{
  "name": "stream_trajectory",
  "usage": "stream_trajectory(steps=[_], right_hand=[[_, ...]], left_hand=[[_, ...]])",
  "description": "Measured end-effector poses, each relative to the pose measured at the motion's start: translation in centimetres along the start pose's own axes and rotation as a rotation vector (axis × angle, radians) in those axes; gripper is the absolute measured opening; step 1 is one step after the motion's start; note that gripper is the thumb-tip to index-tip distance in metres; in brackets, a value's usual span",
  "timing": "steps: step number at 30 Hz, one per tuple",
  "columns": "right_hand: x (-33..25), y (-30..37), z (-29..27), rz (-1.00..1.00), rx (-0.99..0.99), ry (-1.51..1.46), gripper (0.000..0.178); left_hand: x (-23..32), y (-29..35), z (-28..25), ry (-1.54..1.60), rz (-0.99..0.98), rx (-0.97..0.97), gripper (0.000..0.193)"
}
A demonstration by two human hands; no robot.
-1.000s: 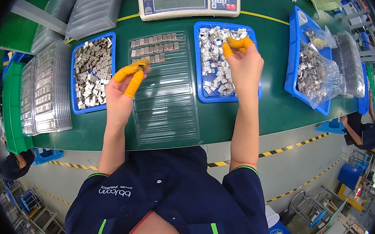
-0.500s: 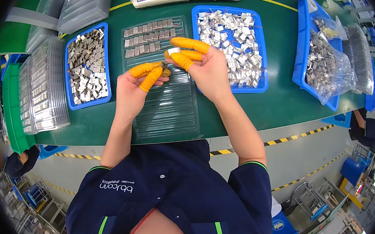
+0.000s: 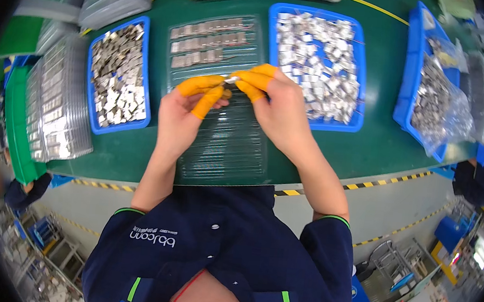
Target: The person sorts small metal components by hand from blue component trays into a clear plastic organizer tray.
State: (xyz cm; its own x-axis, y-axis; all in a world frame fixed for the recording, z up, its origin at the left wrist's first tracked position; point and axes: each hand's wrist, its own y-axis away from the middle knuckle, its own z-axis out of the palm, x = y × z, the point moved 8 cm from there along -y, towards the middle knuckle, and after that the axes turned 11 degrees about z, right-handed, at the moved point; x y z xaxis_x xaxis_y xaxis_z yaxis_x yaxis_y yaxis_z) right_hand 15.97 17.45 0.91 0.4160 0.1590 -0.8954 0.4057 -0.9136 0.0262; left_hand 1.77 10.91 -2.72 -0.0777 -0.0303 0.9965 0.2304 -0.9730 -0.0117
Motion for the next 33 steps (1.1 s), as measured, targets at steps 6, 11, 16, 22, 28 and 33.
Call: stream_trajectory(steps=[6, 11, 16, 22, 28, 33], right_hand=[[-0.1, 0.5, 0.2, 0.013, -0.021, 0.099, 0.024], [-1.1, 1.1, 1.2, -0.093, -0.074, 0.243, 0.024], [-0.4, 0.8, 0.7, -0.033, -0.042, -0.013, 0.023], [-0.6, 0.8, 1.2, -0.073, -0.07, 0.068, 0.022], [1.2, 0.3, 0.7, 0.212, -0.129, -0.246, 0.02], [2.3, 0.5, 1.8, 0.383, -0.33, -0.51, 0.018]], left_hand=[[0.5, -0.1, 0.0, -0.226, 0.085, -0.032, 0.022], [1.4, -0.1, -0.6, -0.303, 0.207, 0.014, 0.021], [-0.1, -0.2, 0.0, 0.242, -0.057, 0.034, 0.018], [-0.2, 0.2, -0.2, 0.084, -0.043, 0.0, 0.018], [0.1, 0.0, 0.0, 0.191, -0.043, -0.079, 0.018], [0.7, 0.2, 0.1, 0.205, 0.027, -0.081, 0.018]])
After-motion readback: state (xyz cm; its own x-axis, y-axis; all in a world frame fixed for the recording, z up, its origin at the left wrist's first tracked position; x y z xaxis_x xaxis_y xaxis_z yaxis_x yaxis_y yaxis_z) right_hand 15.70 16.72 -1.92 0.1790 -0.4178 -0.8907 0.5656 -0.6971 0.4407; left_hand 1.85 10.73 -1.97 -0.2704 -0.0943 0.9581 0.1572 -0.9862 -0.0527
